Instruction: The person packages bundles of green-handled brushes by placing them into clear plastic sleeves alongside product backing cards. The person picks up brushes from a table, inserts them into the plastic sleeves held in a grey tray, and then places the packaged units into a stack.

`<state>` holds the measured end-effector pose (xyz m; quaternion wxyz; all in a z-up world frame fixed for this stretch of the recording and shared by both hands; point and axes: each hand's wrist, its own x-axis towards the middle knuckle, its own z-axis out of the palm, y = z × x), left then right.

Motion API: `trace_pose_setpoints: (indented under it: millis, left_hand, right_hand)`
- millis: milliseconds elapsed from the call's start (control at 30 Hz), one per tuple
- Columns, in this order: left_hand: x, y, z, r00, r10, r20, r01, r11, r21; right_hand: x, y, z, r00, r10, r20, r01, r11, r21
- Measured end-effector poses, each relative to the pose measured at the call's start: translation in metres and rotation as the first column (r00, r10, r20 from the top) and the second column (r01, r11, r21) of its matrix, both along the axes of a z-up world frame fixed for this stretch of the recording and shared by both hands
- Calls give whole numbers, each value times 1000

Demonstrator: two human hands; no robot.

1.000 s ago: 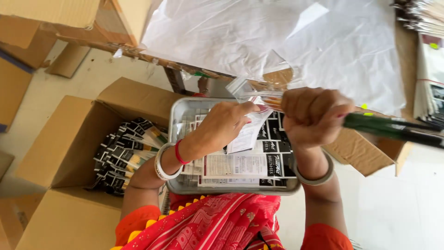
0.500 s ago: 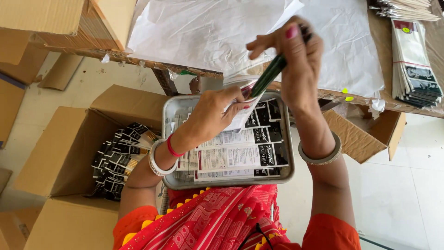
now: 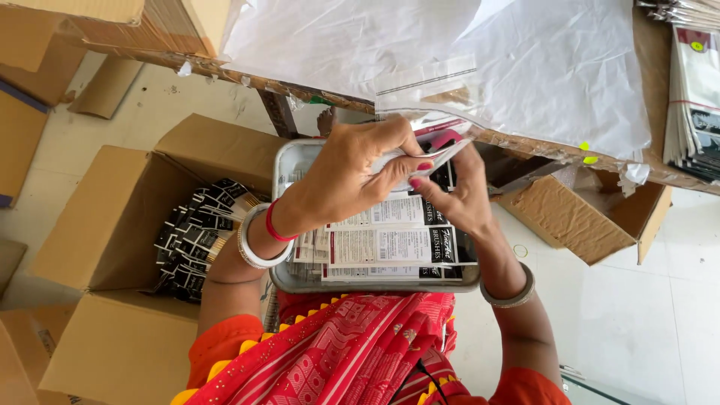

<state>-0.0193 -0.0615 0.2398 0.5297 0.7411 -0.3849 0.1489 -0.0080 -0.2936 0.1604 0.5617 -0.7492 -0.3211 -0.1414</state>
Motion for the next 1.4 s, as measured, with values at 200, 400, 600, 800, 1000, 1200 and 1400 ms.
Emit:
trace_pose_setpoints:
  millis: [200,400,600,800,1000,1200,1400]
  left_hand:
    - [29,-5,-36,977,38,208,-9,991,-137]
    - [39,2,-74,995,97,-21,-99,986,-136]
    - [38,30,-101,991,133,-18,-134,979,-153]
    - [10,84,-65,959,236,-158,-270,928,-255]
    - [7,37,-70,1000,9,-16,-10,994,-108]
    - [65,47,-21,944,161,286,-148,987,-67]
    - [283,252,-5,323,738,593,-911,412,-16]
  right_hand:
    - [-5,-5,-47,892,158,-424,-107,984,142]
    - [-5,-21,-37,822,289,-491,-150,941,304]
    - [-14,-53,-10,883,292,-368,-129,904,407]
    - [11,-52,12,824,327,-463,-420,901,-111]
    - [10,20,32,987,146,-61,-158,944,-291]
    - [22,16,-38,937,17,-350,-20,1000,-5]
    - [18,-33,-108,755,-85,-650,167,984,66]
